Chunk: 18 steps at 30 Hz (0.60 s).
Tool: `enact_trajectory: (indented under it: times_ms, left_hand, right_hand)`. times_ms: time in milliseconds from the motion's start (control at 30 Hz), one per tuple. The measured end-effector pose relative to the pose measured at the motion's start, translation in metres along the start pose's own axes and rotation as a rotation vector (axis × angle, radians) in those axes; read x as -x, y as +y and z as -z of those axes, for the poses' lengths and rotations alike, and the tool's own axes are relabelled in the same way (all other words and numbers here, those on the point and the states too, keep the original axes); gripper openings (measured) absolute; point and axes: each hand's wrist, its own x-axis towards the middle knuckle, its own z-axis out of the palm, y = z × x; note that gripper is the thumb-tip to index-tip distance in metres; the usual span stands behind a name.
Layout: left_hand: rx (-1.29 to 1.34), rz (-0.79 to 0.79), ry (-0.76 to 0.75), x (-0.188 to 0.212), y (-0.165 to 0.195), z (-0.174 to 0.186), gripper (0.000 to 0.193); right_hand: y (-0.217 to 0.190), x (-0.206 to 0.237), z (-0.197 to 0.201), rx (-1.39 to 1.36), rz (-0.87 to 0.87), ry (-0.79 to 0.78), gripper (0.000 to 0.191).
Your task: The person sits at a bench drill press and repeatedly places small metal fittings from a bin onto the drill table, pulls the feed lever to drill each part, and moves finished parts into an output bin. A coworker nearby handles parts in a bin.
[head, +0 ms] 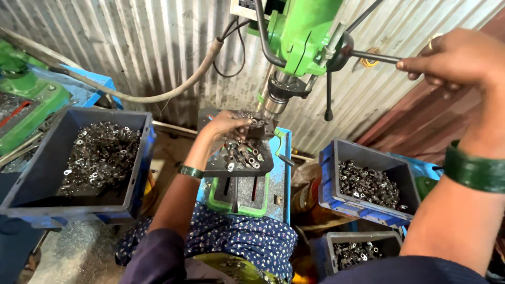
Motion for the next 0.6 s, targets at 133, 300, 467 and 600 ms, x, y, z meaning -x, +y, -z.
enact_trajectory:
  times_ms: [133,300,467,600]
  left_hand:
    - [-0.053,0.010,0.002,-0.010,0.007,0.003,0.038]
    - [-0.004,-0.004,-0.015,-0.026,-0.007,0.003,0.042]
    - [-0.038,-0.038,0.082,-0.038,-0.025,0.006,0.038]
    - [-0.223,-0.186,0.279,-0.033,-0.042,-0.001,0.034]
  right_hand:
    - [-0.002,0.006,-0.006,-0.025,0.016,0.048,0.048]
    - [-0.007,0.033,-0.031,0.025,0.102,0.143,0.051]
    - [-0.010,0.075,-0.152,0.014,0.182,0.645,0.050]
    - [-0.009,0.061,-0.239,-0.122,0.172,0.858,0.042]
